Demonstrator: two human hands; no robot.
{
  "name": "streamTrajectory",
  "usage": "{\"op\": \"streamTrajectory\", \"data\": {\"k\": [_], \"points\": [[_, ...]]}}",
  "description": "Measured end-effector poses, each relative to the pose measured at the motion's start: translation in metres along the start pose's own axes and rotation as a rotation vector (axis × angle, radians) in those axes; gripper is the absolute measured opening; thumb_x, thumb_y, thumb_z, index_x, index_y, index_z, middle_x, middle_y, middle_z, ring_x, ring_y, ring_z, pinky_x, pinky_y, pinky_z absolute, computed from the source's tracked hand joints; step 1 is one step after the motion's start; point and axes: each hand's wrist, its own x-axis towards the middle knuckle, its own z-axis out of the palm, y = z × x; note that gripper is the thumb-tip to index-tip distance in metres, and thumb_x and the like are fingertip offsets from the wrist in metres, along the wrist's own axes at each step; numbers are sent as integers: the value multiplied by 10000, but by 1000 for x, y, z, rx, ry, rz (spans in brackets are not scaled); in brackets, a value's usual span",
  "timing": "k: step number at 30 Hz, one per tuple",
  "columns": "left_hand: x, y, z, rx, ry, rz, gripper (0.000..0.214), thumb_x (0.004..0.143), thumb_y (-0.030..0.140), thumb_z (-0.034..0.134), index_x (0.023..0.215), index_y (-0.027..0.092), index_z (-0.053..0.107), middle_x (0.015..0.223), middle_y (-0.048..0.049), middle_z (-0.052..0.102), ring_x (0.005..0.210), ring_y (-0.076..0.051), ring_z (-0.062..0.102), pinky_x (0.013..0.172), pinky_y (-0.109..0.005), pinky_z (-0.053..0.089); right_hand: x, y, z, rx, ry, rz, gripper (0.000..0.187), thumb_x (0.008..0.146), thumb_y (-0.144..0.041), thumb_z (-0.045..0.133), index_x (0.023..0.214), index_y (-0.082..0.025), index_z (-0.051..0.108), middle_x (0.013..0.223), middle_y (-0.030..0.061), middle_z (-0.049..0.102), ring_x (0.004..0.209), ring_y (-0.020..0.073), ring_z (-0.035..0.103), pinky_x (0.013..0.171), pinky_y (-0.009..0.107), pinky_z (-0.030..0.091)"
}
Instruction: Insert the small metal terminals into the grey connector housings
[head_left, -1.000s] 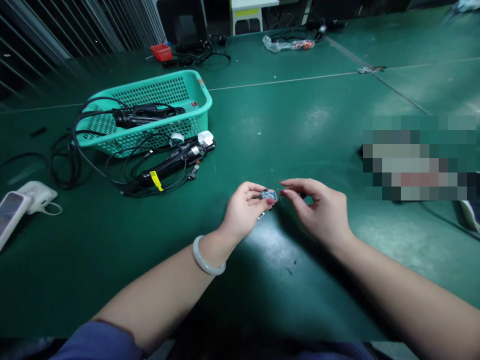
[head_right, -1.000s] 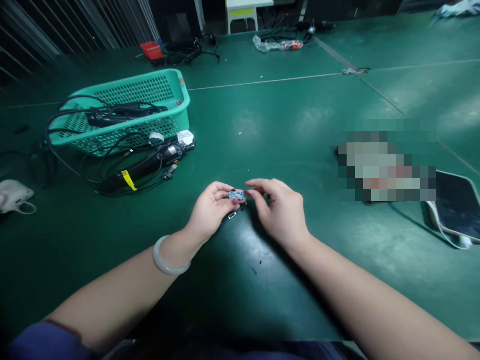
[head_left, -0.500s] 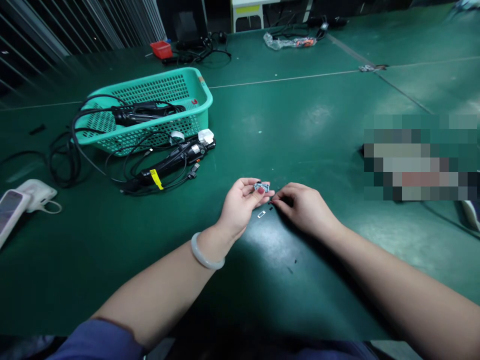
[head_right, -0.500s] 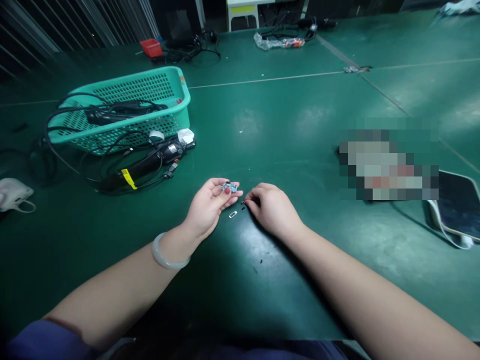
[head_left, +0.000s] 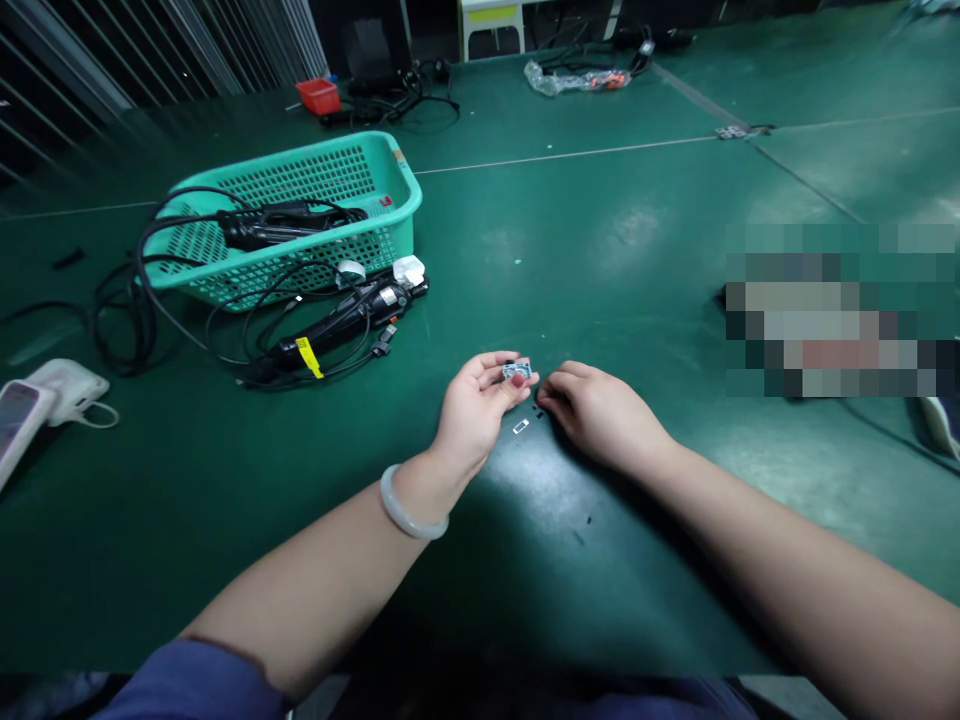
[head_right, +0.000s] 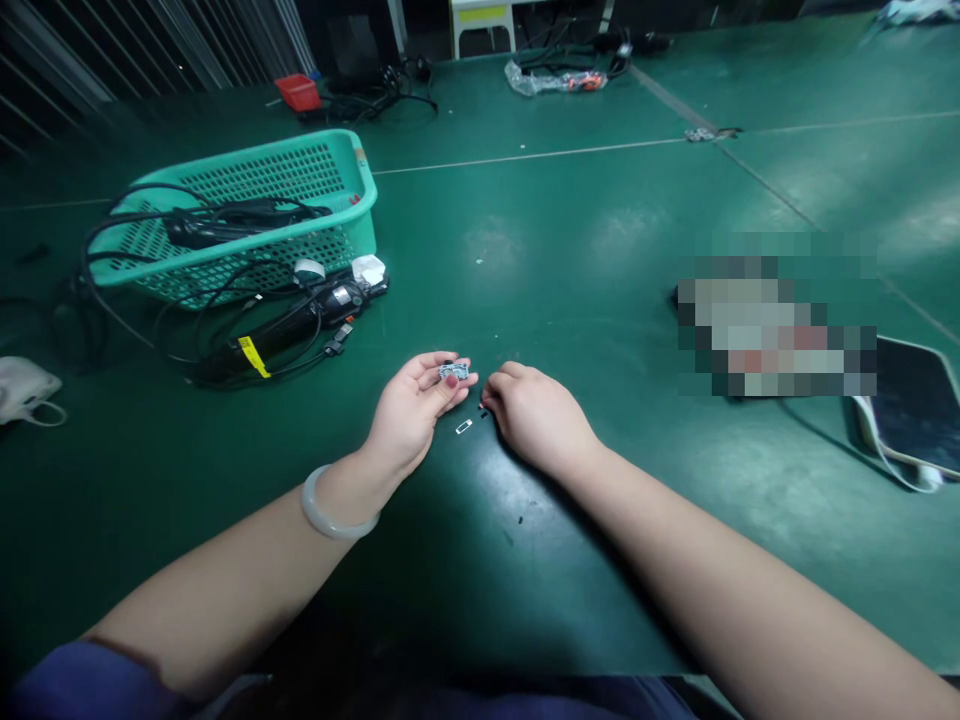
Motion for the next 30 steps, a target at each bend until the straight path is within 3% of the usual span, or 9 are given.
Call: {"op": "streamTrajectory", "data": {"k": [6,12,15,22,26,30], "points": [[-1,0,2,26,-1,12,281,641,76,735,869,136,583,910,-45,688,823,-119,668,882,-316,492,-3,5,-4,81,14,19,148,842,-217,531,754,-175,643,780,58,636,716,180,601,678,298,466],[-3,1,4,40,-32,-16,318,579,66,772,812,141,569,840,-33,694,785,-120,663,830,-318,519,-3,-1,-12,218,350,66,105,822,-223,567,754,-189,639,741,29,639,657,148,565,610,274,445],[-4,1,4,66,-30,-13,337,560,97,794,799,144,562,787,-26,689,777,-133,666,812,-329,525,-3,-7,-14,227,431,52,119,840,-232,553,759,-194,631,744,30,630,648,142,553,590,270,437],[-5,1,5,105,-13,-4,415,486,165,847,789,145,565,769,-26,688,763,-140,663,780,-328,530,-5,-14,-14,245,510,37,111,845,-217,549,761,-195,618,760,33,627,614,129,529,563,266,435],[-6,3,8,142,-10,10,462,408,141,870,740,154,550,726,1,668,735,-129,653,797,-329,525,-6,-17,-10,215,498,0,128,853,-234,542,763,-198,626,779,34,639,677,140,565,607,271,454],[-7,3,9,148,-15,8,451,423,121,861,735,155,538,726,2,658,757,-141,654,815,-347,519,-6,-18,-10,198,464,-10,134,844,-239,552,750,-204,642,769,34,654,712,155,599,633,283,476]]}}
